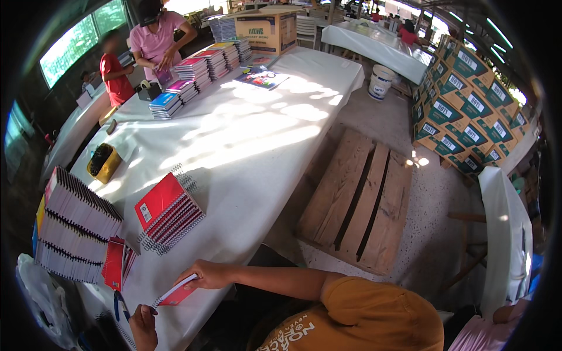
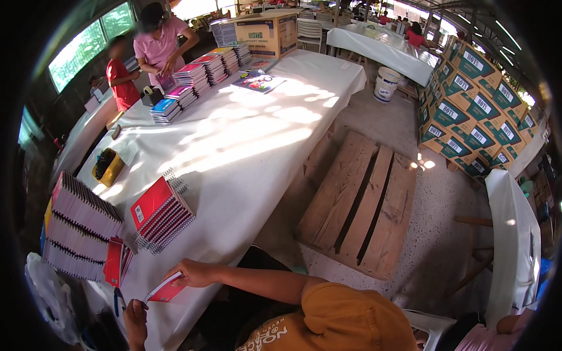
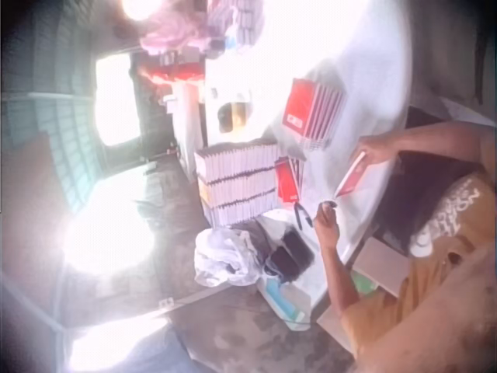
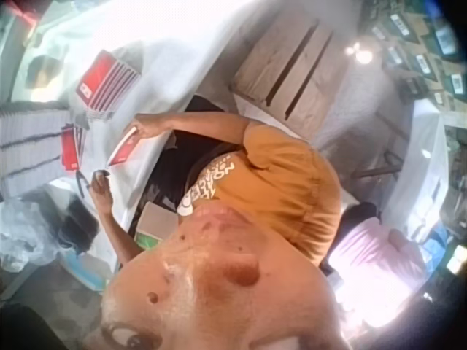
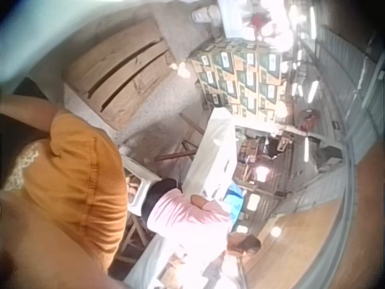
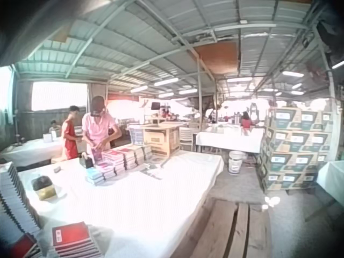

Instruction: The person inserts a spiral binding coil into the punched holes of small red notebooks by hand and places the finished notebooks into a cardboard box.

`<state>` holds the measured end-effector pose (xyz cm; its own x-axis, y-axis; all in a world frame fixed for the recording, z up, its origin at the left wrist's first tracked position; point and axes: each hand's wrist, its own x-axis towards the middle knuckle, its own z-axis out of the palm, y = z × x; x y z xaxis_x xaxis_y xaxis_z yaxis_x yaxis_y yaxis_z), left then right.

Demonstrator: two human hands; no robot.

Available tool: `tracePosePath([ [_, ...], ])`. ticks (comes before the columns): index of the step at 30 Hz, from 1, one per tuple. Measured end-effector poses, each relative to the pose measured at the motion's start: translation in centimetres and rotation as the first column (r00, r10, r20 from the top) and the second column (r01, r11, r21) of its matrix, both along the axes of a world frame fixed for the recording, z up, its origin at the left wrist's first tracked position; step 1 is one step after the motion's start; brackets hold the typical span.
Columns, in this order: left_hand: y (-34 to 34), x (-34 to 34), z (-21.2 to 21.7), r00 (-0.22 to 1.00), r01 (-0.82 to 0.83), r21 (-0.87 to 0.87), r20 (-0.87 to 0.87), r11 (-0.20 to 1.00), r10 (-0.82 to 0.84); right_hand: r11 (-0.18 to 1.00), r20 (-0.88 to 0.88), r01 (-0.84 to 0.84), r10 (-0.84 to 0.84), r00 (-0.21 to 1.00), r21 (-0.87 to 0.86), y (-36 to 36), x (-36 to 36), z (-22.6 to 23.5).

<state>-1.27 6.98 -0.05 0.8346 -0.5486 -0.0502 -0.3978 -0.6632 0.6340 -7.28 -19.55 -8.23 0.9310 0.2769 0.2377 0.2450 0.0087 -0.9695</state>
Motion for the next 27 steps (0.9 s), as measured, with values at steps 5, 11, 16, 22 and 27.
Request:
tracePosePath([
  [5,1.3,0.9,0.0,0.992,0.087,0.045,-0.092,0.995,-0.083,1.0,-0.016,0.0,0.0,1.0,-0.015,0.1,0.1,-0.3],
  [11,0.2,0.5,-0.2,0.994,0.112,-0.014,0.004,0.994,-0.112,0.999,-0.032,-0.009,0.008,0.999,-0.03,-0.3,-0.3,0.7],
  [16,-0.2,0.7,-0.2,0.988,0.105,-0.135,-0.101,0.985,-0.119,0.999,-0.007,-0.009,0.009,1.0,0.038,0.0,0.0,-0.3],
  [22,-0.9,0.9,0.3,0.983,0.15,-0.195,-0.079,0.969,-0.168,0.997,0.051,-0.017,0.013,0.999,0.074,0.2,-0.2,0.0],
  [27,-1.8,1.5,0.6,0.978,0.178,-0.093,-0.094,0.98,-0.187,0.999,0.068,0.004,-0.007,0.998,0.036,-0.1,-0.2,-0.1],
])
